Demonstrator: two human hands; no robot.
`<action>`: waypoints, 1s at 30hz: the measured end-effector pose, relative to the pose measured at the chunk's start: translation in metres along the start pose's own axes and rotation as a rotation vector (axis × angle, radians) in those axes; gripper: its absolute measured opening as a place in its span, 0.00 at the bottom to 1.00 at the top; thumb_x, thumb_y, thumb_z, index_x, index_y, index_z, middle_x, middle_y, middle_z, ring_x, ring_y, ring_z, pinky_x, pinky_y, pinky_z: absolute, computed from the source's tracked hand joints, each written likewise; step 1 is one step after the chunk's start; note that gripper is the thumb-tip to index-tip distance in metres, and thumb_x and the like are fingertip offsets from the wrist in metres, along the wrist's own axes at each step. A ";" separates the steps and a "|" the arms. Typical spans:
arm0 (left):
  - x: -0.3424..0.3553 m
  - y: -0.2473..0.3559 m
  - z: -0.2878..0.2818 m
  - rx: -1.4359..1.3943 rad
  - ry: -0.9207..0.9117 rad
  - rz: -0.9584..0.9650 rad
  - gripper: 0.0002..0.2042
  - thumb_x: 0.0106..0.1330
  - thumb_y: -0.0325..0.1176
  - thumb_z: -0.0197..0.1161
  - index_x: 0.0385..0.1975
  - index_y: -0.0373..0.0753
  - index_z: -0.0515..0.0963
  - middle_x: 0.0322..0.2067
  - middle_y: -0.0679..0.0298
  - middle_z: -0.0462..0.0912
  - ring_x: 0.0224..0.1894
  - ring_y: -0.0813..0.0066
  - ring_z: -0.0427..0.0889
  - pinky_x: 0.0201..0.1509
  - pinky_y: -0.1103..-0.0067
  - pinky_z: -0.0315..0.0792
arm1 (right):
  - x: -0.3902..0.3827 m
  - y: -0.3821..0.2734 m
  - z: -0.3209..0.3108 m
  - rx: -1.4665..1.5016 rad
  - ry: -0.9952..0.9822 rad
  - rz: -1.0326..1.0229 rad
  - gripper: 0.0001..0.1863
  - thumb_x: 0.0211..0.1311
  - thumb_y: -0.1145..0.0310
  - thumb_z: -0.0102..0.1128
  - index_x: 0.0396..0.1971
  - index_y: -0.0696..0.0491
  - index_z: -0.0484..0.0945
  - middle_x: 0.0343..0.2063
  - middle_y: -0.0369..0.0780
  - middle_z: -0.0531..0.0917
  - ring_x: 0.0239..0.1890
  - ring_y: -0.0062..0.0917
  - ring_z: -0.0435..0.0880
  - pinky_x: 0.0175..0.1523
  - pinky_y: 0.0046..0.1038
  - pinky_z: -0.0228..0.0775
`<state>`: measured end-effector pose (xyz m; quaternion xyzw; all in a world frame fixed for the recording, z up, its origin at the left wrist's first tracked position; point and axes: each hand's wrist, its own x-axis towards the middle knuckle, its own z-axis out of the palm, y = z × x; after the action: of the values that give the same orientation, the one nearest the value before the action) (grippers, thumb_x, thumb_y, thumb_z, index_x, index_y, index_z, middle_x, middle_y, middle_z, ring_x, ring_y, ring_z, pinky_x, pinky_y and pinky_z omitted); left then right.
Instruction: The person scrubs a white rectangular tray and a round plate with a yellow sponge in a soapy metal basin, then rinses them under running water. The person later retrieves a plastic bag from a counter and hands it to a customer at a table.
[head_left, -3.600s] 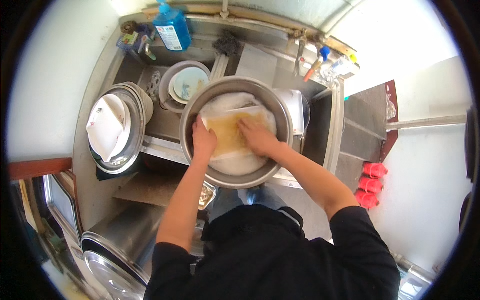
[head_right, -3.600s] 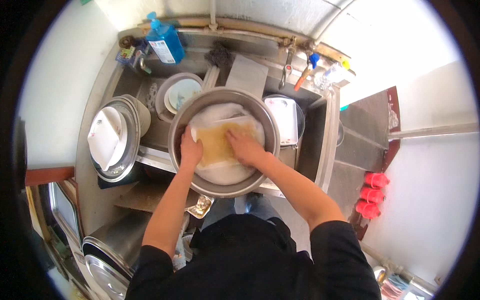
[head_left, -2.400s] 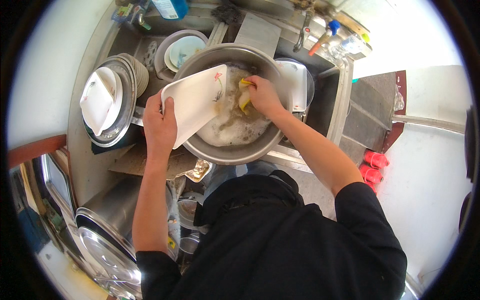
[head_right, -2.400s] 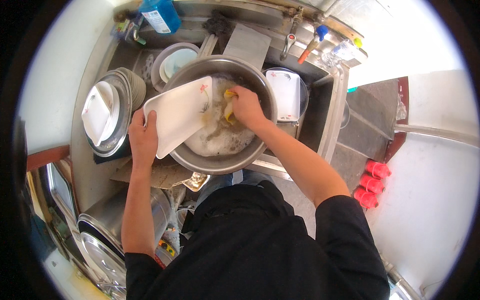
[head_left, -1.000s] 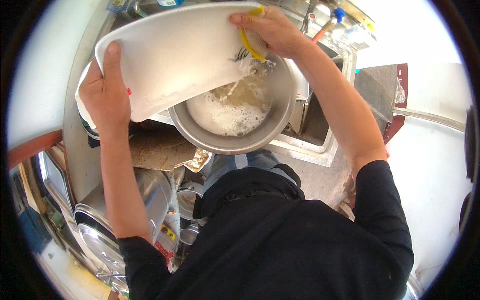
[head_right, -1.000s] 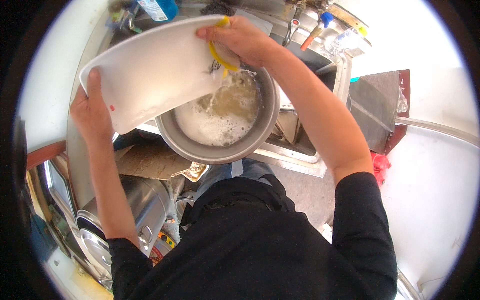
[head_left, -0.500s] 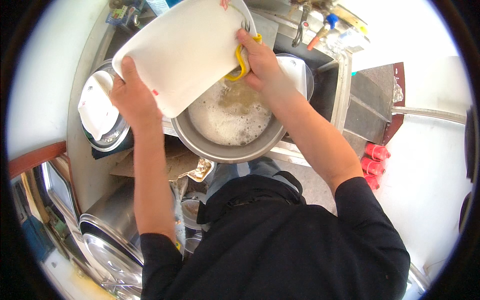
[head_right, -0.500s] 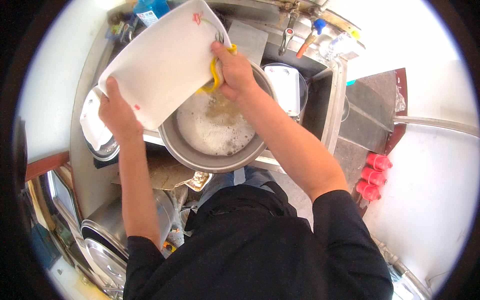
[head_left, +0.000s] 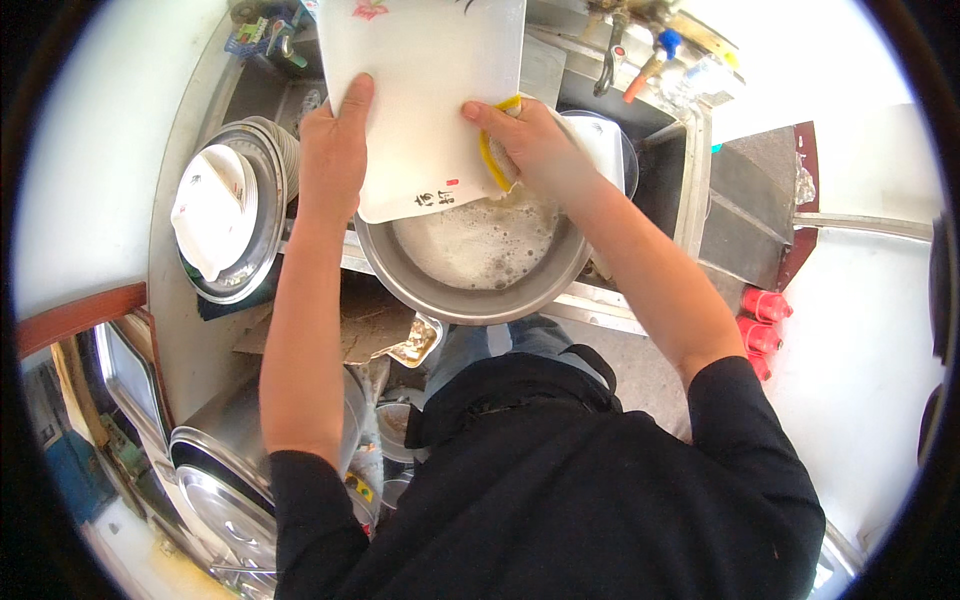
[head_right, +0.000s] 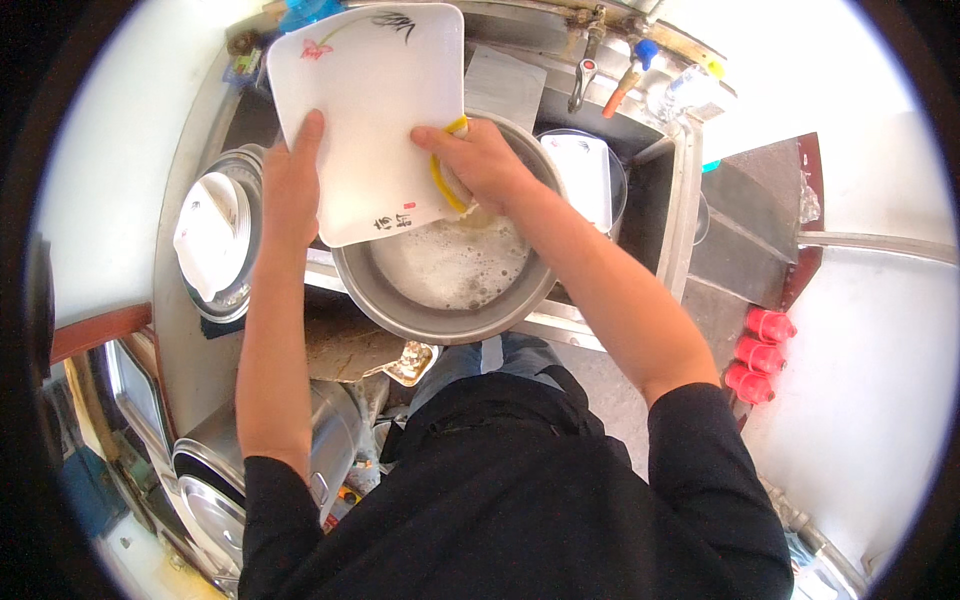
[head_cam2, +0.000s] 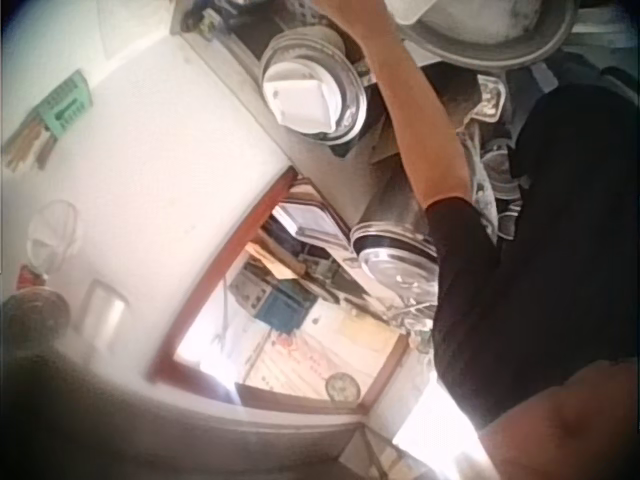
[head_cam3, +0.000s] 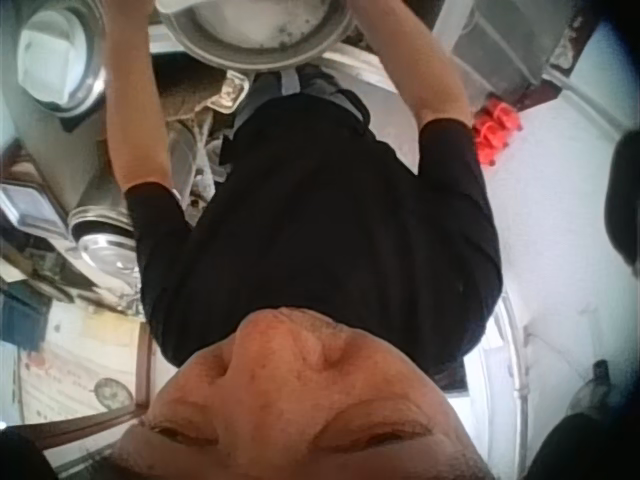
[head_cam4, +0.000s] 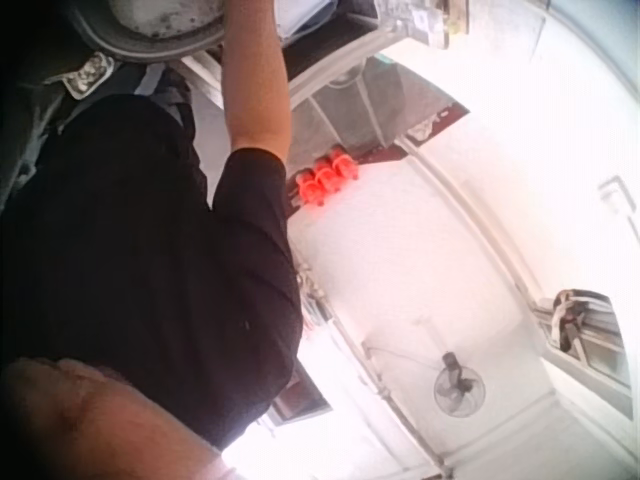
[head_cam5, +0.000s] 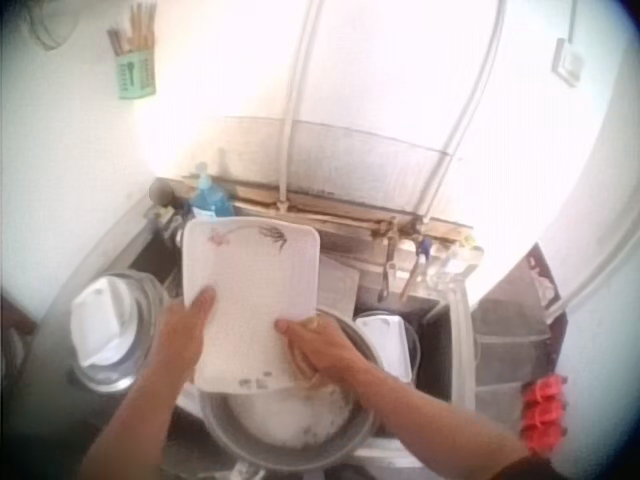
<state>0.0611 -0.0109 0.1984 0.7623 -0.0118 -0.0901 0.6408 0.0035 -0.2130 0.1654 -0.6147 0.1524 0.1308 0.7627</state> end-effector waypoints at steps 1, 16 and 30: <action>0.001 -0.001 0.003 0.004 0.042 0.054 0.26 0.73 0.47 0.57 0.45 0.21 0.78 0.38 0.52 0.84 0.36 0.73 0.82 0.40 0.76 0.76 | 0.000 0.008 0.002 0.135 0.010 -0.015 0.26 0.68 0.61 0.61 0.54 0.69 0.70 0.46 0.50 0.81 0.46 0.36 0.85 0.51 0.34 0.83; -0.026 -0.025 -0.012 -0.664 0.160 0.149 0.24 0.69 0.35 0.63 0.58 0.26 0.69 0.53 0.50 0.77 0.51 0.63 0.81 0.58 0.71 0.76 | -0.013 0.063 0.033 0.441 0.031 -0.018 0.24 0.68 0.61 0.62 0.57 0.61 0.71 0.49 0.46 0.81 0.49 0.30 0.82 0.55 0.35 0.77; -0.054 -0.089 -0.041 -0.061 0.101 -0.078 0.18 0.76 0.34 0.51 0.55 0.24 0.74 0.44 0.55 0.82 0.43 0.72 0.77 0.51 0.75 0.70 | -0.023 0.174 -0.039 -1.762 0.046 -0.360 0.25 0.64 0.71 0.45 0.60 0.64 0.67 0.66 0.56 0.63 0.68 0.45 0.64 0.66 0.39 0.66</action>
<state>0.0056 0.0518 0.1244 0.7458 0.0529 -0.0766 0.6596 -0.0875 -0.2150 0.0103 -0.9938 -0.0866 0.0666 0.0203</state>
